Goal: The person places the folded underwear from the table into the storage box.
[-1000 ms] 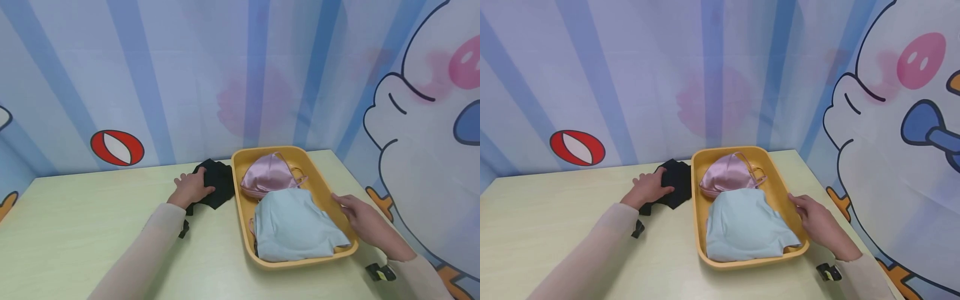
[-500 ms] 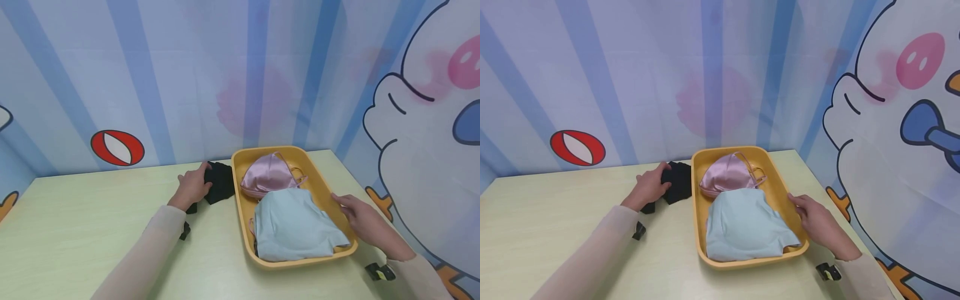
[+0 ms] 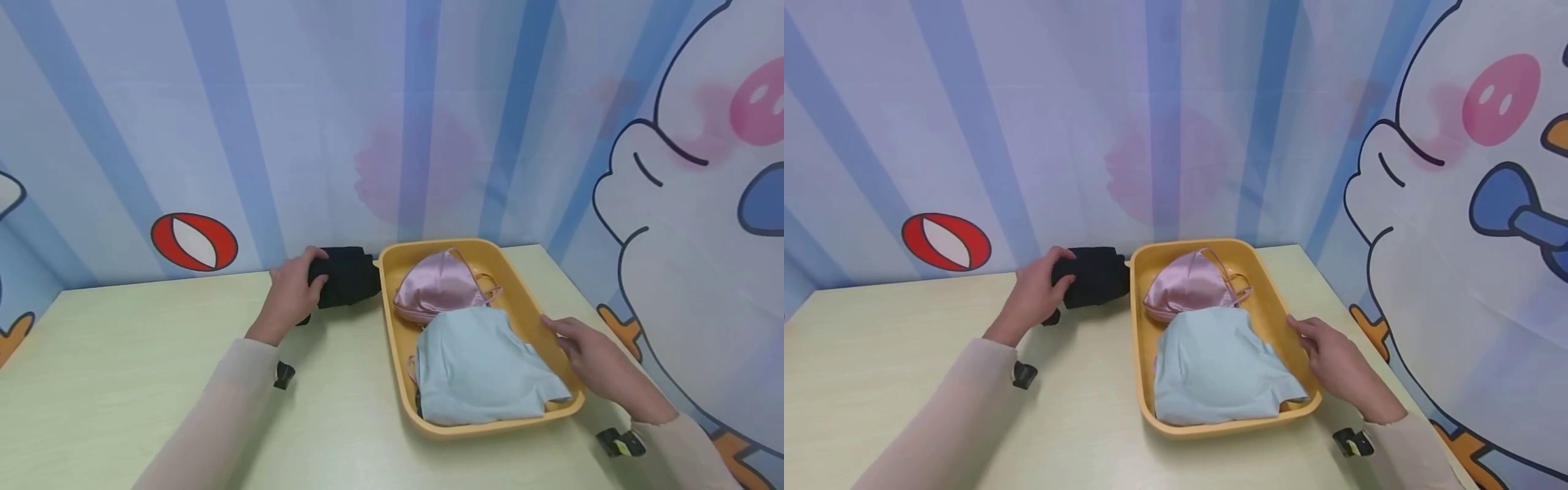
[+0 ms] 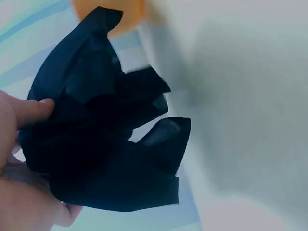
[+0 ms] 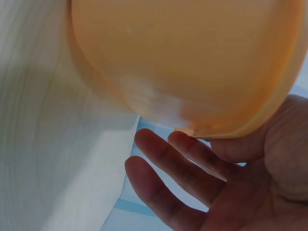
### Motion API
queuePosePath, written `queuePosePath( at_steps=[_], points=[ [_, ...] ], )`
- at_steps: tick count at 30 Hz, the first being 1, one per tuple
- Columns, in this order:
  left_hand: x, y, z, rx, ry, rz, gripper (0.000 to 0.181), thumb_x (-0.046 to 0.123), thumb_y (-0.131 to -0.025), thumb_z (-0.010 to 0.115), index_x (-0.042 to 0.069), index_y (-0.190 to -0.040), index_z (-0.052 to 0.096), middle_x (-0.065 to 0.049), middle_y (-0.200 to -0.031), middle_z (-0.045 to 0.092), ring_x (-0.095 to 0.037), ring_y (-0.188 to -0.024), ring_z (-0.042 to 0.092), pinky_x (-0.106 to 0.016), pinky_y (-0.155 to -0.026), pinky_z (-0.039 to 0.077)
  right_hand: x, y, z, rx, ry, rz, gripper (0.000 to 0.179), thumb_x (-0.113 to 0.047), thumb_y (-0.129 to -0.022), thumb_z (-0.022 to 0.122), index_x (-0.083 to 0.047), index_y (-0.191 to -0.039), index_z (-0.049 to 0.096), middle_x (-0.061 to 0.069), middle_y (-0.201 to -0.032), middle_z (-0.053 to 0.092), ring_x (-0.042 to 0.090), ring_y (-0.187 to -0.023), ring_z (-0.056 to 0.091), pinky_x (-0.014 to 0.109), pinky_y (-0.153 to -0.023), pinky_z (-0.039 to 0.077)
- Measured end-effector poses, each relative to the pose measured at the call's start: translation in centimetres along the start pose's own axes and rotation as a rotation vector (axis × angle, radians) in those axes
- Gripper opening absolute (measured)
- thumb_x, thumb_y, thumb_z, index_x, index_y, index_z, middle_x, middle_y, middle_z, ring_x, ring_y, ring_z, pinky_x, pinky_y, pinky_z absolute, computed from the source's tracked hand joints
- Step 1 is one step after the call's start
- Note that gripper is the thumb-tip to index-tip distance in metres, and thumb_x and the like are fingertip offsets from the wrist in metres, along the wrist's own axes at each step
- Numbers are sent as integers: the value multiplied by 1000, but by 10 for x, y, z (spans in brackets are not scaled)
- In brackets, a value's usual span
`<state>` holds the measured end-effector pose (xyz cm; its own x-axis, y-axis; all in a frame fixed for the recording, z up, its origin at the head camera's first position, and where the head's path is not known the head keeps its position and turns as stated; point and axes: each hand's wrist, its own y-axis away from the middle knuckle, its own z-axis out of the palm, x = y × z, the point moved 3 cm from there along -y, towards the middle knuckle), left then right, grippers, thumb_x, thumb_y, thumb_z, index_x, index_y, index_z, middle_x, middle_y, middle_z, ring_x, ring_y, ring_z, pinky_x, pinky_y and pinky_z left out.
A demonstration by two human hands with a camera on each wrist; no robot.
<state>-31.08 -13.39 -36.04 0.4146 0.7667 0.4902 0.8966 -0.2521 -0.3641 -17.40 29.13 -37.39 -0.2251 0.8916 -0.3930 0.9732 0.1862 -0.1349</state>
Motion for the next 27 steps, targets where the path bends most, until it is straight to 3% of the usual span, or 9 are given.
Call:
queuePosePath(
  at_steps=[7, 12, 18, 27],
  points=[
    [15, 3, -29, 147, 100, 35, 33, 8, -92, 60, 10, -122, 49, -18, -121, 56, -36, -109, 48, -60, -91, 24, 0, -1, -1, -2, -1, 1, 41, 3, -94, 49, 3, -136, 47, 21, -118, 57, 22, -84, 60, 31, -60, 45],
    [29, 5, -42, 222, 125, 108, 32, 7, -91, 62, 10, -121, 51, -17, -117, 58, -35, -105, 50, -57, -86, 27, 0, -1, 0, -8, -6, 7, 41, 2, -95, 49, 2, -136, 46, 20, -118, 57, 21, -81, 59, 30, -59, 44],
    [50, 6, -43, 275, 153, 210, 31, 5, -88, 64, 9, -118, 54, -15, -114, 60, -35, -100, 50, -54, -83, 29, 1, 0, 1, 6, 1, 6, 41, 3, -94, 50, 2, -135, 48, 20, -116, 58, 28, -89, 61, 34, -63, 47],
    [71, 2, -29, 262, 190, 313, 31, 6, -87, 66, 10, -116, 56, -11, -110, 61, -31, -95, 51, -53, -89, 29, 1, -1, 1, 15, -4, 1, 40, 3, -94, 51, 2, -135, 48, 21, -116, 59, 36, -98, 60, 43, -72, 50]
  ],
)
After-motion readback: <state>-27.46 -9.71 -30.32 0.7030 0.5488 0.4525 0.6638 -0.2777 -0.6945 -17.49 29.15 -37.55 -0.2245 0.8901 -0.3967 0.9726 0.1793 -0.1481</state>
